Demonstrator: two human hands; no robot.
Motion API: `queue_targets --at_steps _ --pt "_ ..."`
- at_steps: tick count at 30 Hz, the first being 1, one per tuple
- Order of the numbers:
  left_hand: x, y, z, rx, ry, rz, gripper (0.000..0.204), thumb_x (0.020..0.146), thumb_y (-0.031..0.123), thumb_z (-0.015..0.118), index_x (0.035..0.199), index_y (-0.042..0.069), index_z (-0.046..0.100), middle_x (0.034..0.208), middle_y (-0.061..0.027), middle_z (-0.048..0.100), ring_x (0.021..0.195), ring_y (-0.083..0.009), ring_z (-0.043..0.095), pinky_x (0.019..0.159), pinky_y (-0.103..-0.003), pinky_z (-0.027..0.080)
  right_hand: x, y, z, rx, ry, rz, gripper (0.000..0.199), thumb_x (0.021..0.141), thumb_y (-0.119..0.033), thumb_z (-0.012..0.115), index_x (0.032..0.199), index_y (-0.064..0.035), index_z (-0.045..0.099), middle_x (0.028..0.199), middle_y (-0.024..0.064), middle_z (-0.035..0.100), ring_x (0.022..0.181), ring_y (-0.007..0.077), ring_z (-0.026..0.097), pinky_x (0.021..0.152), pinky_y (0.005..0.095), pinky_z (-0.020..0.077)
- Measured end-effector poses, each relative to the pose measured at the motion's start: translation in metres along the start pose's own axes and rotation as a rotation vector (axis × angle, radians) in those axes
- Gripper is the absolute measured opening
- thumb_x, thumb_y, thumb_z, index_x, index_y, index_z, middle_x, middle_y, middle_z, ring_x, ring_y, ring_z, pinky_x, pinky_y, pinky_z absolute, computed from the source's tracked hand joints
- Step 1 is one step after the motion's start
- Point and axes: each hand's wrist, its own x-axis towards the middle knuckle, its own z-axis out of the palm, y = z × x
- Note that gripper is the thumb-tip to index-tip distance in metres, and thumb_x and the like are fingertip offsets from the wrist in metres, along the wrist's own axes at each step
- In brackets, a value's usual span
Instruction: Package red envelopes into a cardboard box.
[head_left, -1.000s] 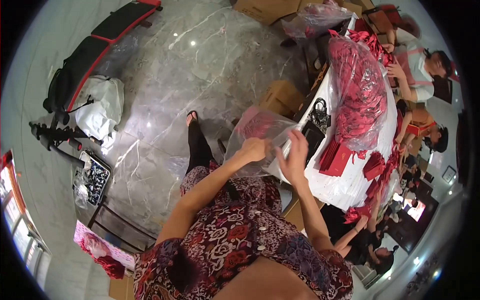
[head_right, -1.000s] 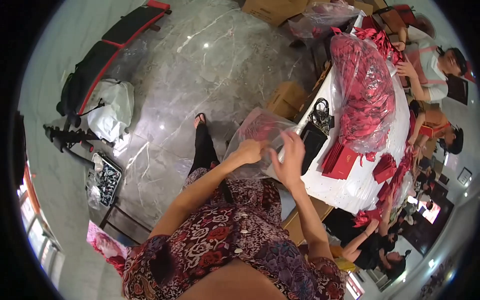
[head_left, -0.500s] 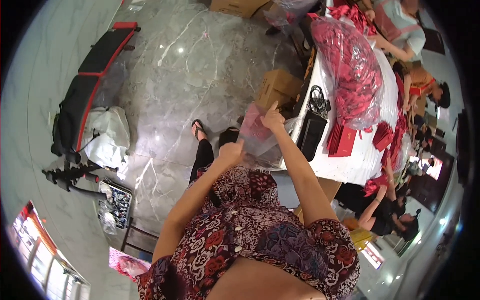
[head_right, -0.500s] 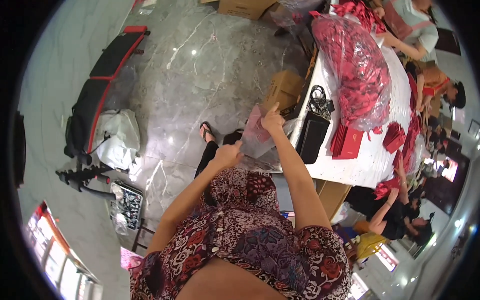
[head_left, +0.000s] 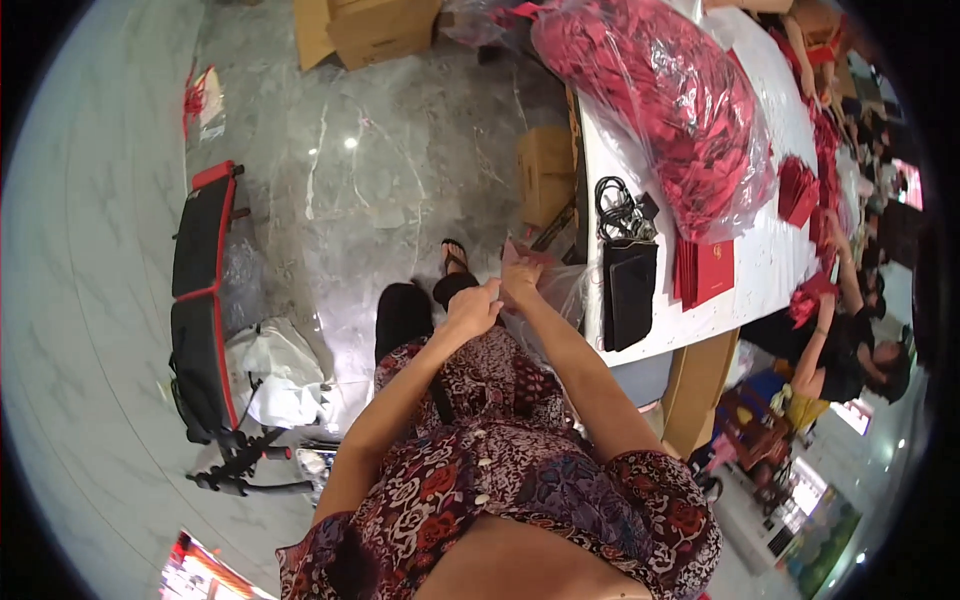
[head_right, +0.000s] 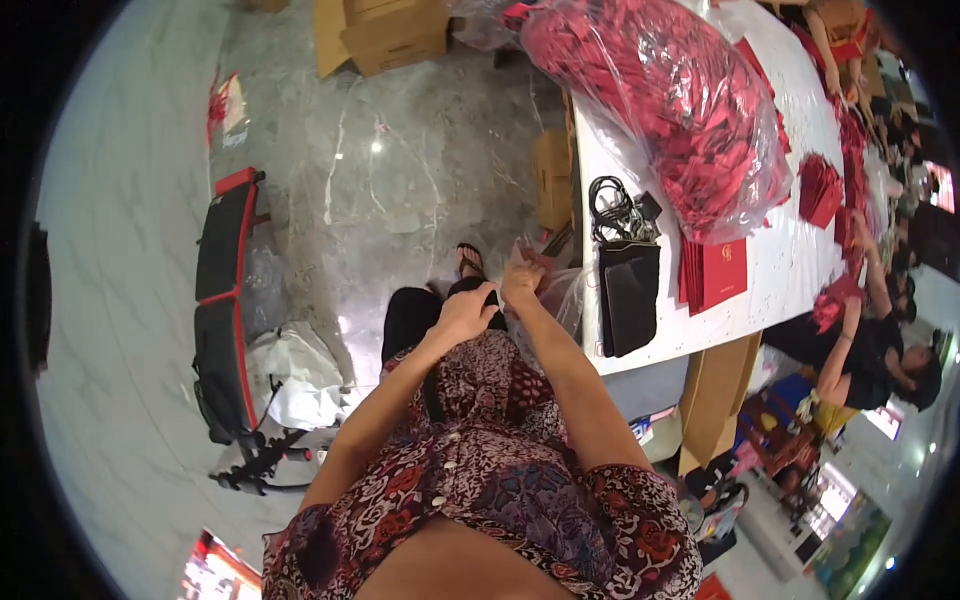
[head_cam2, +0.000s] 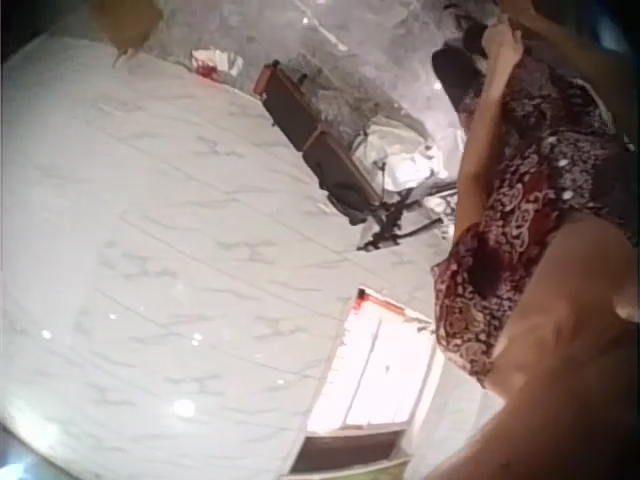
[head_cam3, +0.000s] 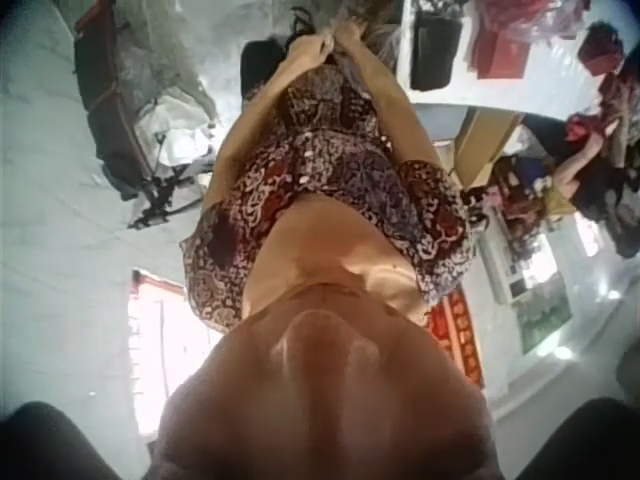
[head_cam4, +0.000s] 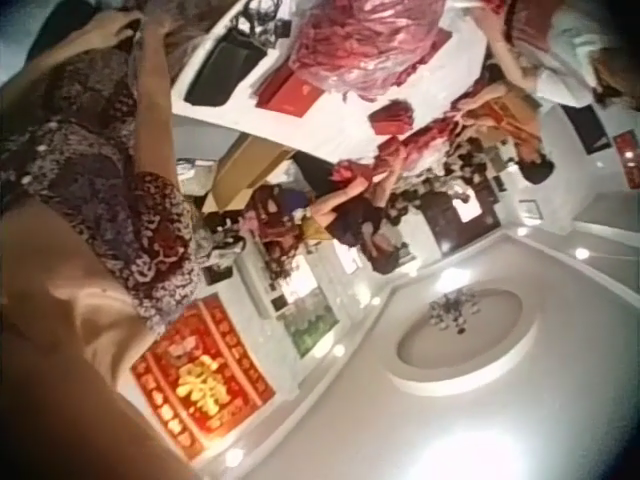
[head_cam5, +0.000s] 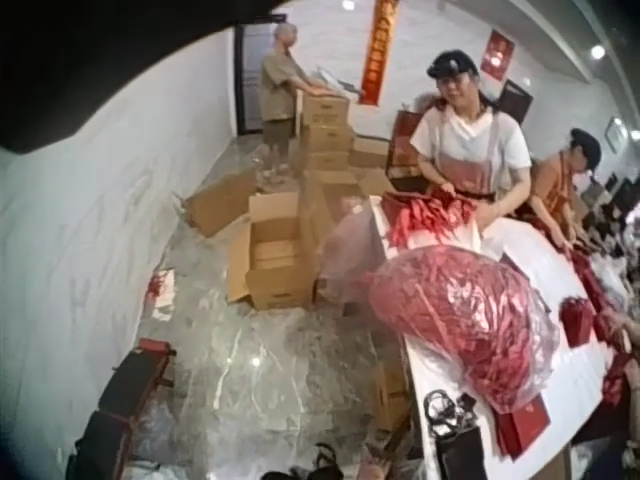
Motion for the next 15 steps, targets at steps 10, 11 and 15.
queue_targets --at_steps 10,11,15 --pt "0.071 -0.08 -0.021 0.012 -0.383 0.139 0.04 0.085 0.018 0.06 0.121 0.006 0.049 0.102 -0.0213 0.061 0.093 -0.0397 0.06 0.076 -0.049 0.047 0.033 0.02 0.023 0.584 0.314 0.247 0.029 0.087 -0.028 0.054 0.102 -0.0034 0.058 0.107 0.0191 0.059 0.098 0.0391 0.059 0.083 0.0484 0.0482" --pt "0.082 -0.102 -0.021 0.058 -0.394 0.16 0.04 0.085 0.019 0.06 0.122 0.007 0.049 0.102 -0.0209 0.062 0.092 -0.0391 0.06 0.076 -0.048 0.048 0.045 0.016 0.033 0.629 0.366 0.203 0.029 0.085 -0.023 0.057 0.107 -0.0052 0.056 0.107 0.0176 0.057 0.096 0.0387 0.058 0.081 0.0494 0.0482" --pt "0.124 -0.199 -0.017 0.27 -0.353 0.142 0.042 0.084 0.02 0.062 0.122 0.009 0.05 0.099 -0.0197 0.064 0.091 -0.0378 0.062 0.075 -0.047 0.05 0.122 -0.007 0.08 0.619 0.408 0.208 0.028 0.082 -0.021 0.059 0.105 -0.0051 0.054 0.106 0.0187 0.056 0.095 0.0378 0.058 0.081 0.0488 0.0478"
